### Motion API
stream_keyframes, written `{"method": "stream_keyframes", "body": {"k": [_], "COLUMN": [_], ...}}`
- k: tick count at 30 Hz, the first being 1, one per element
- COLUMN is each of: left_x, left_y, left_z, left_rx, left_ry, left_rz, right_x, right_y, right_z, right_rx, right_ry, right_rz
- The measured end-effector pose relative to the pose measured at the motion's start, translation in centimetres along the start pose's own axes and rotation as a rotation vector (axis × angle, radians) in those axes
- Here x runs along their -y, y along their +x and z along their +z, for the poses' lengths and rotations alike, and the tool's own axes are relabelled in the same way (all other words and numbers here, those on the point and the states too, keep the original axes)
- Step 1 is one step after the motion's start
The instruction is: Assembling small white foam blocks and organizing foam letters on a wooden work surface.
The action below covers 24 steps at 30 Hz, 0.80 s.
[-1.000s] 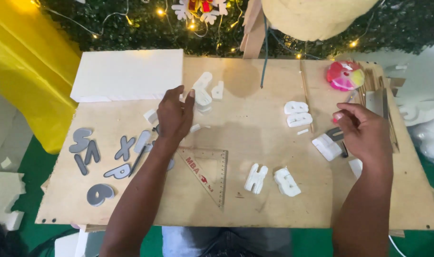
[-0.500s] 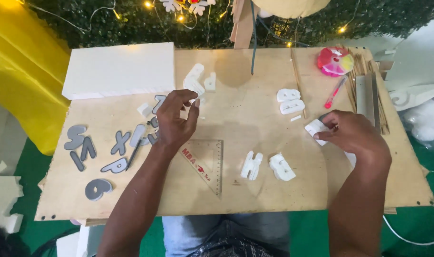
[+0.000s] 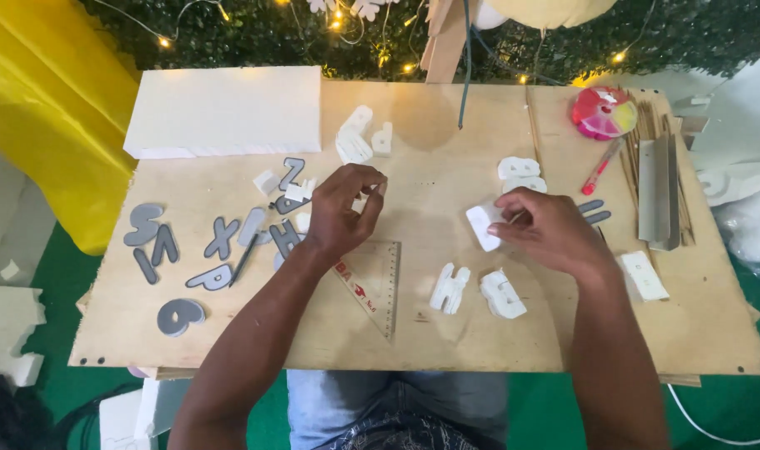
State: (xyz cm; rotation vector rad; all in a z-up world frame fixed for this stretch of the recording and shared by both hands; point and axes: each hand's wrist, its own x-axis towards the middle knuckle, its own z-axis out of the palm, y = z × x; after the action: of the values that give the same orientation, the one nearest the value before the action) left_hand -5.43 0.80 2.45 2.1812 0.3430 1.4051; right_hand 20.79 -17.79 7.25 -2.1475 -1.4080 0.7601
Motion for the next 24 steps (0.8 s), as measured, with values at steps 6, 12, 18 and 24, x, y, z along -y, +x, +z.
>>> {"method": "stream_keyframes", "body": {"k": [6, 12, 18, 24], "left_x": [-0.1, -0.6, -1.3, -2.3], "left_y": [-1.0, -1.8, -1.6, -1.7], "left_z": [1.6, 2.6, 3.1, 4.4], "left_rx": [0.114, 0.273, 0.415, 0.457], "left_ry": [-0.096, -0.159, -0.114, -0.139], "left_rz": [-0.117, -0.283, -0.364, -0.315], "right_x": [1.3, 2.3, -1.0, 0.0], "right_y": [3.1, 3.4, 3.2, 3.1], "right_z": [4.2, 4.1, 3.3, 4.4], "right_rx": [-0.110, -0.116, -0.118, -0.083], "right_ry": [-0.018, -0.036, 0.014, 0.070], "right_rz": [-0.106, -0.176, -0.204, -0.216]}}
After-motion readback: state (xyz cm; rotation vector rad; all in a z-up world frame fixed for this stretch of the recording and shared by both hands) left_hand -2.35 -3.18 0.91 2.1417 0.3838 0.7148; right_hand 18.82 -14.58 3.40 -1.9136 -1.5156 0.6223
